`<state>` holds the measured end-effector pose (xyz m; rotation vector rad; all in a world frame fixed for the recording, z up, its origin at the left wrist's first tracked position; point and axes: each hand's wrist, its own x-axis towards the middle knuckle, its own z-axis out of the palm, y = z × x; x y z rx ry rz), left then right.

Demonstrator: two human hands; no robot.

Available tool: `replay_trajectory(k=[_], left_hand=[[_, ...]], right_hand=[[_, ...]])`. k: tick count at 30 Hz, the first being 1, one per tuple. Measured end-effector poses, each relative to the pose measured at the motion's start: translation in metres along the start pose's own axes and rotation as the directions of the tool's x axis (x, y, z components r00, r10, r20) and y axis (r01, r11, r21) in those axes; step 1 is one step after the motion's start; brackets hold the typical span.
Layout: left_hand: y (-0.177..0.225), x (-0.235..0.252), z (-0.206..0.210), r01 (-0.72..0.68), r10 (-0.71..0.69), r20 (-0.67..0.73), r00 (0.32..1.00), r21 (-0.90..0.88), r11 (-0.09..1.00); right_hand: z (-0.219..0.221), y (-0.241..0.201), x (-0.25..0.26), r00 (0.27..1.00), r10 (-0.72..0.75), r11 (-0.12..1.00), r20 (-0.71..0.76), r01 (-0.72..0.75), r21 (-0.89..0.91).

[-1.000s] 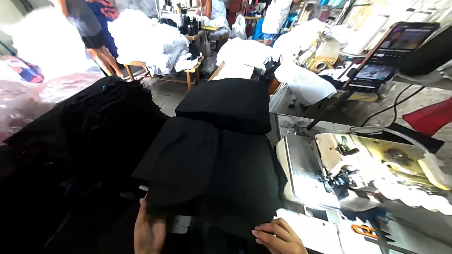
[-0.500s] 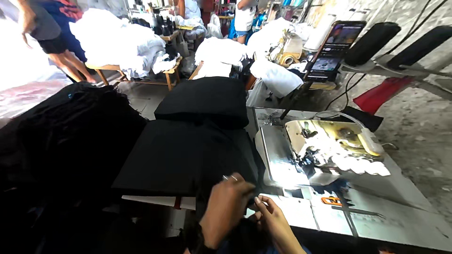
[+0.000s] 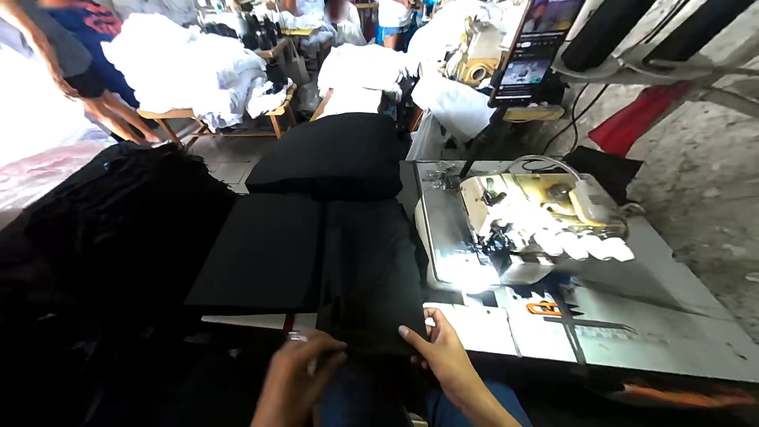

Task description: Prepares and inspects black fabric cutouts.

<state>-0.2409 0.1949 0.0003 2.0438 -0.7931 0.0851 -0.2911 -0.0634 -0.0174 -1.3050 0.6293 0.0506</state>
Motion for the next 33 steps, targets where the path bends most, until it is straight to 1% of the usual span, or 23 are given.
replay_trajectory(k=[1, 2, 3, 5, 6, 7, 9, 10, 12, 15, 16, 18, 20, 22, 23, 24, 26, 27, 28, 30, 31, 32, 33], left_hand=[[-0.008, -0.010, -0.010, 0.050, -0.045, -0.096, 0.994, 0.056, 0.997], [-0.012, -0.017, -0.017, 0.098, -0.083, -0.144, 0.986, 0.104, 0.990], [-0.013, -0.019, -0.020, 0.137, -0.116, -0.145, 0.983, 0.144, 0.980], [-0.010, -0.015, -0.006, 0.188, -0.172, -0.118, 0.978, 0.141, 0.972], [-0.012, -0.012, 0.007, 0.187, -0.166, -0.172, 0.971, 0.116, 0.975], [-0.016, -0.010, 0.020, 0.159, -0.130, -0.286, 0.950, 0.082, 0.984], [-0.016, -0.014, 0.030, 0.102, -0.065, -0.503, 0.862, 0.048, 0.994], [-0.010, -0.019, 0.034, 0.095, -0.055, -0.558, 0.828, 0.044, 0.995], [0.001, -0.038, 0.046, 0.125, -0.078, -0.599, 0.797, 0.037, 0.991], [0.010, -0.056, 0.052, 0.141, -0.094, -0.603, 0.792, 0.030, 0.990], [0.015, -0.059, 0.051, 0.130, -0.086, -0.594, 0.800, 0.032, 0.991], [0.022, -0.066, 0.051, 0.118, -0.094, -0.553, 0.828, 0.008, 0.993], [0.024, -0.070, 0.047, 0.132, -0.154, -0.485, 0.861, -0.079, 0.988], [0.042, -0.062, 0.030, 0.146, -0.215, -0.416, 0.883, -0.192, 0.970], [0.056, -0.052, 0.016, 0.124, -0.219, -0.389, 0.895, -0.254, 0.959], [0.070, -0.040, 0.001, 0.078, -0.192, -0.377, 0.906, -0.296, 0.952], [0.088, -0.007, -0.030, -0.064, -0.065, -0.394, 0.917, -0.305, 0.950], [0.090, 0.014, -0.041, -0.116, -0.017, -0.406, 0.914, -0.300, 0.947], [0.088, 0.036, -0.048, -0.121, -0.009, -0.407, 0.913, -0.293, 0.948], [0.073, 0.078, -0.058, -0.068, -0.043, -0.372, 0.927, -0.280, 0.958], [0.067, 0.097, -0.063, -0.055, -0.046, -0.368, 0.929, -0.258, 0.964], [0.068, 0.111, -0.070, -0.077, -0.015, -0.382, 0.924, -0.225, 0.971], [0.073, 0.120, -0.079, -0.134, 0.047, -0.399, 0.916, -0.192, 0.972]], right_hand=[[-0.001, 0.000, -0.001, 1.000, 0.002, 1.000, 0.004, -0.002, -0.003], [-0.002, -0.001, -0.001, 1.000, 0.001, 1.000, 0.012, -0.001, -0.003], [-0.003, -0.001, -0.001, 1.000, -0.006, 1.000, 0.018, 0.006, 0.001], [-0.004, -0.002, -0.001, 0.999, -0.024, 1.000, 0.032, 0.023, 0.010], [-0.004, -0.003, -0.002, 0.999, -0.035, 0.999, 0.041, 0.035, 0.009], [-0.003, -0.002, -0.002, 0.997, -0.053, 0.999, 0.049, 0.053, 0.012], [0.000, 0.000, -0.006, 0.993, -0.114, 0.993, 0.039, 0.113, 0.029], [-0.001, 0.001, -0.010, 0.989, -0.146, 0.989, 0.022, 0.146, 0.020], [-0.003, 0.007, -0.019, 0.976, -0.216, 0.976, -0.015, 0.216, 0.005], [-0.005, 0.019, -0.024, 0.960, -0.278, 0.959, -0.036, 0.279, 0.037], [-0.008, 0.022, -0.028, 0.963, -0.267, 0.962, -0.025, 0.268, 0.054], [-0.012, 0.021, -0.041, 0.982, -0.189, 0.976, -0.002, 0.188, 0.109], [-0.011, 0.013, -0.052, 0.987, -0.156, 0.975, 0.034, 0.148, 0.164], [-0.015, 0.001, -0.060, 0.960, -0.251, 0.958, 0.120, 0.229, 0.175], [-0.017, -0.012, -0.063, 0.927, -0.335, 0.936, 0.171, 0.306, 0.176], [-0.017, -0.030, -0.065, 0.874, -0.433, 0.900, 0.219, 0.408, 0.151], [-0.010, -0.077, -0.058, 0.732, -0.613, 0.772, 0.298, 0.636, 0.027], [-0.003, -0.102, -0.049, 0.690, -0.662, 0.714, 0.293, 0.699, -0.032], [0.005, -0.122, -0.036, 0.696, -0.668, 0.711, 0.264, 0.701, -0.049], [0.022, -0.154, -0.004, 0.782, -0.589, 0.802, 0.205, 0.596, 0.030], [0.030, -0.168, 0.008, 0.802, -0.569, 0.821, 0.180, 0.565, 0.080], [0.036, -0.184, 0.015, 0.796, -0.582, 0.813, 0.167, 0.570, 0.116], [0.040, -0.199, 0.014, 0.768, -0.618, 0.786, 0.168, 0.604, 0.131]])
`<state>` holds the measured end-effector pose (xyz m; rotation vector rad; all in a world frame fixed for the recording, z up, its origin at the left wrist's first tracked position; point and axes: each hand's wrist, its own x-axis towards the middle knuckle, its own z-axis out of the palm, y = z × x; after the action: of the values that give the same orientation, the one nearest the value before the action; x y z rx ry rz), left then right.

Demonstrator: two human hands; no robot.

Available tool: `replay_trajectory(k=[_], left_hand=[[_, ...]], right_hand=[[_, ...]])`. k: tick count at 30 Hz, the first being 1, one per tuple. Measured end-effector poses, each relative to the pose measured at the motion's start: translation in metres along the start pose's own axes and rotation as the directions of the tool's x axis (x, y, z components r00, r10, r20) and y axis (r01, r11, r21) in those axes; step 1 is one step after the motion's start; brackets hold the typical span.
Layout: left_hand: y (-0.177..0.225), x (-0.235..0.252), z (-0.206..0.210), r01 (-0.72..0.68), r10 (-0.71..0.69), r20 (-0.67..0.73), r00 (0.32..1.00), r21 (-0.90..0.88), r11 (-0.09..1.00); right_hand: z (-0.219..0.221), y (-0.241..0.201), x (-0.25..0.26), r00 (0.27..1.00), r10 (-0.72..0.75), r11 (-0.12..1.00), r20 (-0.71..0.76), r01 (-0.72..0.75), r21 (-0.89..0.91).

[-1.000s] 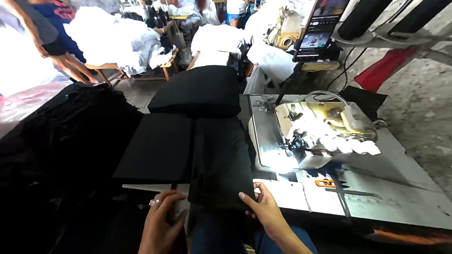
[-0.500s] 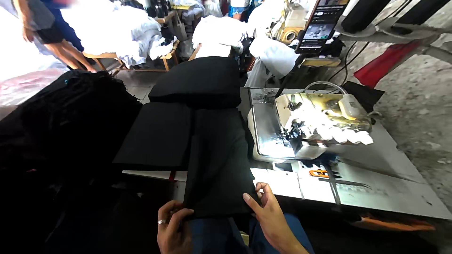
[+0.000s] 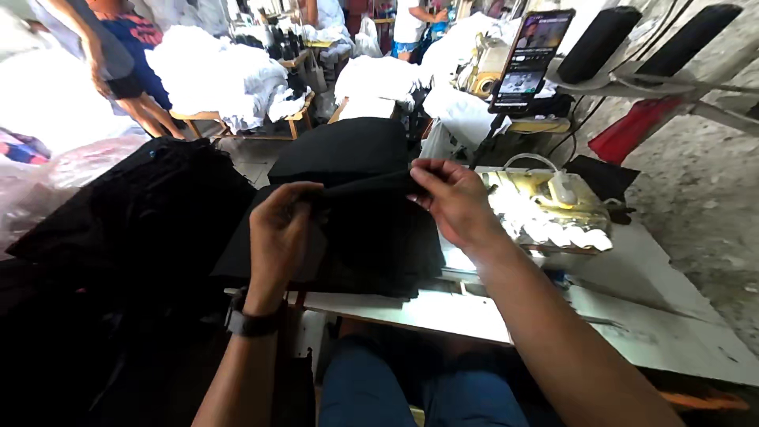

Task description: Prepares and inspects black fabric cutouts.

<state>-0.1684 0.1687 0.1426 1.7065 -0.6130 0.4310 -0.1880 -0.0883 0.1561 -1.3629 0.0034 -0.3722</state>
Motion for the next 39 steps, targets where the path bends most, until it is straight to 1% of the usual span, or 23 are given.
replay_trajectory(k=[2, 4, 5, 7, 10, 13, 15, 17, 19, 21, 23, 24, 25, 27, 30, 31, 32, 33, 35, 36, 37, 39], left_hand=[[0.015, 0.014, -0.008, -0.106, 0.106, -0.009, 0.994, -0.014, 0.994], [0.014, 0.012, -0.012, -0.084, 0.083, -0.009, 0.996, -0.050, 0.995], [0.007, 0.006, -0.012, -0.043, 0.043, -0.008, 0.999, -0.060, 0.997], [-0.014, -0.016, -0.008, 0.072, -0.074, -0.014, 0.997, -0.078, 0.994], [-0.043, -0.071, -0.004, 0.221, -0.223, -0.021, 0.975, -0.063, 0.973], [-0.056, -0.137, -0.009, 0.380, -0.380, 0.004, 0.925, -0.017, 0.925], [-0.055, -0.169, -0.015, 0.475, -0.474, 0.042, 0.879, 0.003, 0.880], [-0.047, -0.177, -0.021, 0.525, -0.523, 0.077, 0.849, -0.011, 0.851], [-0.045, -0.167, -0.024, 0.510, -0.503, 0.096, 0.859, -0.065, 0.858], [-0.046, -0.138, -0.022, 0.484, -0.476, 0.090, 0.875, -0.165, 0.859], [-0.046, -0.094, -0.012, 0.494, -0.488, 0.095, 0.868, -0.265, 0.828], [-0.047, -0.072, -0.005, 0.514, -0.511, 0.096, 0.854, -0.301, 0.803], [-0.050, -0.051, 0.002, 0.536, -0.539, 0.087, 0.837, -0.326, 0.779], [-0.068, -0.026, 0.014, 0.522, -0.540, 0.038, 0.840, -0.322, 0.790], [-0.089, -0.016, 0.017, 0.424, -0.440, -0.057, 0.896, -0.178, 0.888], [-0.094, -0.019, 0.015, 0.420, -0.428, -0.068, 0.901, -0.110, 0.901], [-0.099, -0.021, 0.012, 0.432, -0.433, -0.051, 0.900, -0.035, 0.901], [-0.105, -0.023, 0.008, 0.450, -0.450, -0.006, 0.893, 0.043, 0.892], [-0.113, -0.026, 0.006, 0.475, -0.495, 0.093, 0.864, 0.176, 0.862], [-0.114, -0.026, 0.007, 0.474, -0.508, 0.112, 0.854, 0.232, 0.849], [-0.113, -0.027, 0.009, 0.469, -0.513, 0.108, 0.852, 0.280, 0.838], [-0.107, -0.031, 0.014, 0.463, -0.508, 0.059, 0.859, 0.333, 0.821]], right_hand=[[0.004, -0.023, 0.004, 0.991, -0.127, 0.990, 0.041, 0.129, -0.048], [0.004, -0.025, -0.002, 0.980, -0.192, 0.976, 0.059, 0.197, -0.095], [0.003, -0.016, -0.007, 0.982, -0.180, 0.976, 0.056, 0.185, -0.112], [0.000, 0.013, -0.019, 0.996, -0.086, 0.991, 0.009, 0.086, -0.107], [-0.009, 0.062, -0.057, 0.993, 0.117, 0.983, -0.029, -0.120, -0.139], [-0.021, 0.104, -0.116, 0.957, 0.291, 0.941, -0.017, -0.289, -0.178], [-0.025, 0.114, -0.148, 0.905, 0.423, 0.899, -0.043, -0.425, -0.106], [-0.027, 0.113, -0.161, 0.860, 0.507, 0.861, -0.049, -0.509, -0.013], [-0.026, 0.105, -0.155, 0.856, 0.516, 0.856, -0.026, -0.514, 0.055], [-0.023, 0.096, -0.130, 0.886, 0.464, 0.881, -0.004, -0.461, 0.103], [-0.013, 0.088, -0.091, 0.907, 0.418, 0.901, -0.039, -0.409, 0.145], [-0.007, 0.085, -0.070, 0.907, 0.416, 0.901, -0.069, -0.400, 0.168], [-0.002, 0.087, -0.050, 0.901, 0.420, 0.896, -0.105, -0.394, 0.204], [0.004, 0.100, -0.018, 0.880, 0.450, 0.877, -0.155, -0.402, 0.262], [0.010, 0.119, 0.005, 0.835, 0.525, 0.839, -0.165, -0.475, 0.264], [0.010, 0.123, 0.006, 0.831, 0.530, 0.838, -0.169, -0.483, 0.254], [0.011, 0.125, 0.006, 0.835, 0.522, 0.844, -0.171, -0.477, 0.246], [0.011, 0.125, 0.005, 0.844, 0.506, 0.853, -0.176, -0.461, 0.243], [0.009, 0.126, 0.002, 0.859, 0.473, 0.869, -0.195, -0.418, 0.265], [0.007, 0.126, 0.001, 0.867, 0.455, 0.875, -0.204, -0.392, 0.284], [0.007, 0.127, 0.000, 0.870, 0.443, 0.876, -0.215, -0.369, 0.312], [0.007, 0.127, -0.002, 0.853, 0.460, 0.852, -0.247, -0.346, 0.392]])
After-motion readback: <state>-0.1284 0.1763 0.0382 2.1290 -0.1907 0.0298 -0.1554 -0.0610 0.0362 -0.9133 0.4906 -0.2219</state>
